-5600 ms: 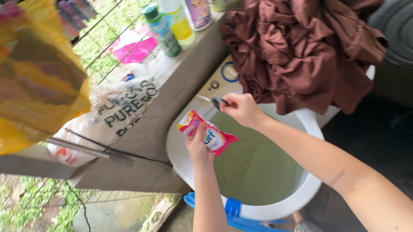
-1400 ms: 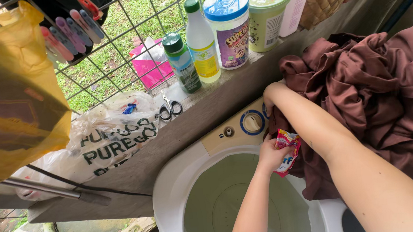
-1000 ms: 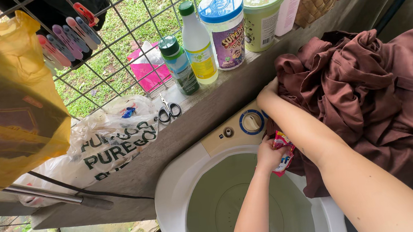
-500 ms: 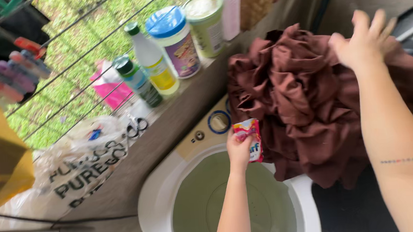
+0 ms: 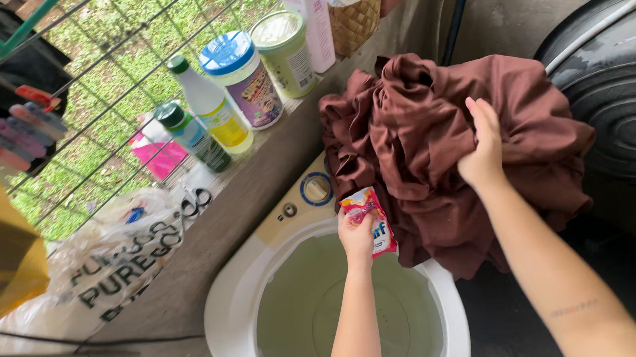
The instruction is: The person fills a washing machine tub with water, adds detergent from a packet opened with scissors, and places a brown cloth inside to soak and wash.
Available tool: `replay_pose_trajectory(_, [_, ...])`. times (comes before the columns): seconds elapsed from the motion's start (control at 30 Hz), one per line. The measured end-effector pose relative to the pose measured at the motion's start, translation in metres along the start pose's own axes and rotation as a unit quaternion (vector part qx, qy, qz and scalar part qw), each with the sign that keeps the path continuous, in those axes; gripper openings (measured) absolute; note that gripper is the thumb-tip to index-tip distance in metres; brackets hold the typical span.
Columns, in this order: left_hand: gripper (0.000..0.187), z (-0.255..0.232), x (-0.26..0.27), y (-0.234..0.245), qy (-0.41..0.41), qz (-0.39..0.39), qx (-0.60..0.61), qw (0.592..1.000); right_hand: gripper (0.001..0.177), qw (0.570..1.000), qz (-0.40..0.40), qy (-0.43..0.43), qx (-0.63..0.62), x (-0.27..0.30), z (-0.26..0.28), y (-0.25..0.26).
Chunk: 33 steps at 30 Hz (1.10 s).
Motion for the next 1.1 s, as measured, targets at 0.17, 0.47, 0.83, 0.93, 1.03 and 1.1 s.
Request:
replay_pose_trajectory(0.17, [0.015,-0.021,0.026,0.036,0.051,0.008,0.074,0.996,0.027,0.989,-0.066,0.131,-0.027,0.047,0.175,0.013])
replay_pose_trajectory(0.47, [0.024,-0.022,0.062,0.088,0.047,0.099,0.127,0.986,0.071,0.377,0.299,-0.64,-0.599,0.278,0.191,-0.143])
replay_pose_trajectory(0.83, [0.051,-0.077,0.083,0.157,-0.006,0.043,0.048,0.998,0.077,0.63,0.153,-0.512,-0.563,0.223,0.15,-0.115])
replay_pose_trajectory(0.93, [0.05,-0.081,0.084,0.192,-0.004,-0.001,0.03,1.0,0.092,0.754,0.161,-0.387,-0.506,0.192,0.144,-0.097])
replay_pose_trajectory(1.03, [0.048,-0.075,0.085,0.213,0.008,-0.02,-0.011,1.0,0.099,0.871,0.269,-0.243,-0.333,0.169,0.161,-0.087])
replay_pose_trajectory(1.1, [0.046,-0.07,0.084,0.218,-0.012,-0.007,-0.015,1.0,0.1,0.882,0.321,-0.212,-0.273,0.16,0.18,-0.089])
Point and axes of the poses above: each hand's wrist, its own x-axis away from the middle knuckle, its own y-axis out of the back of the hand, z = x × y, the point moved 7 cm from there along -x, towards the middle knuckle, and after that the axes turned 9 degrees about y, right-handed, at the moved point
